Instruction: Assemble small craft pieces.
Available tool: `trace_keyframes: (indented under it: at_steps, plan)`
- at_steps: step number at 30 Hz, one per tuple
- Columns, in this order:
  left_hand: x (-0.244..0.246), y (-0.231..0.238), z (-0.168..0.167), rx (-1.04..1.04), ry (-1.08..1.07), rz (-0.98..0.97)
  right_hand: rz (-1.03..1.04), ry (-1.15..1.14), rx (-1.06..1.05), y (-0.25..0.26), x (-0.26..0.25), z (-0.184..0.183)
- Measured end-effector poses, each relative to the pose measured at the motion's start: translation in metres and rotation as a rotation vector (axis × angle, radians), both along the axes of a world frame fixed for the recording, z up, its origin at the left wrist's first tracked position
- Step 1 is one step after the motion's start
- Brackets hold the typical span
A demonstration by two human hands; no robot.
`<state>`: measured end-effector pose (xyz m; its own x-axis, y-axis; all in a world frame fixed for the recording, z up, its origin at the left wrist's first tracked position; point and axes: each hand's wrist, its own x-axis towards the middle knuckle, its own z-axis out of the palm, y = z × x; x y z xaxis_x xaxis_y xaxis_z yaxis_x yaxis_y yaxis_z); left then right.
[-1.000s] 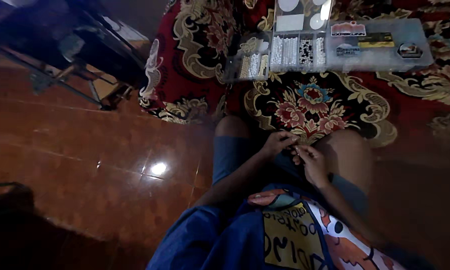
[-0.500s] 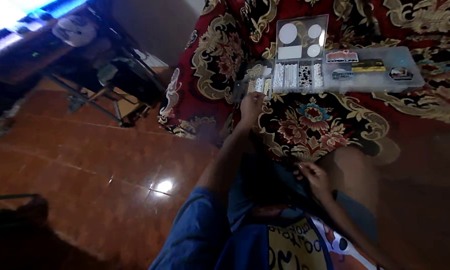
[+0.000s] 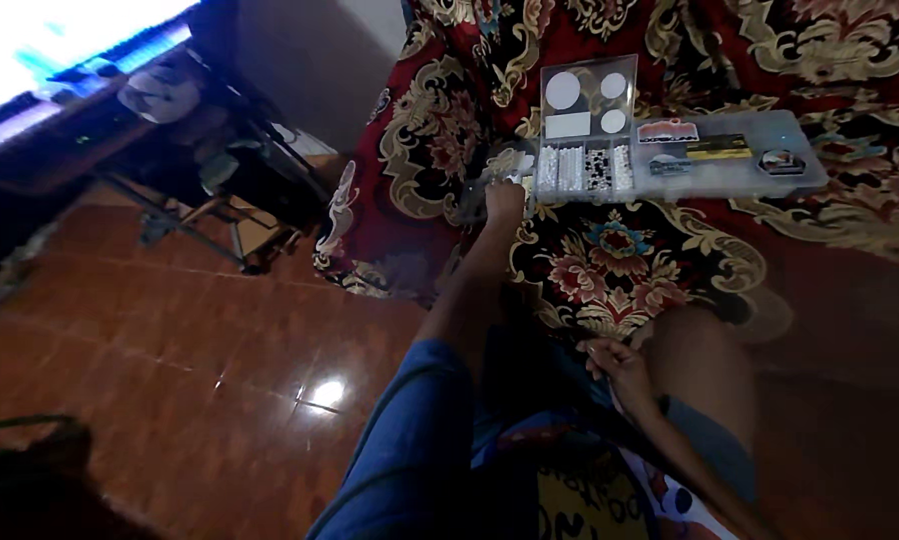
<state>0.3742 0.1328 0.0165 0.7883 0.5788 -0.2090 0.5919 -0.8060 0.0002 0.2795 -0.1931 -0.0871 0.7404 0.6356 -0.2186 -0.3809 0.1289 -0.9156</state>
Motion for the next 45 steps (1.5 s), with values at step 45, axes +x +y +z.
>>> trace_keyframes:
  at_steps: [45]
  plan:
    - [-0.161,-0.168,-0.090,-1.980,-0.380,0.503,-0.008,-0.048,0.040,-0.005,-0.004,-0.006]
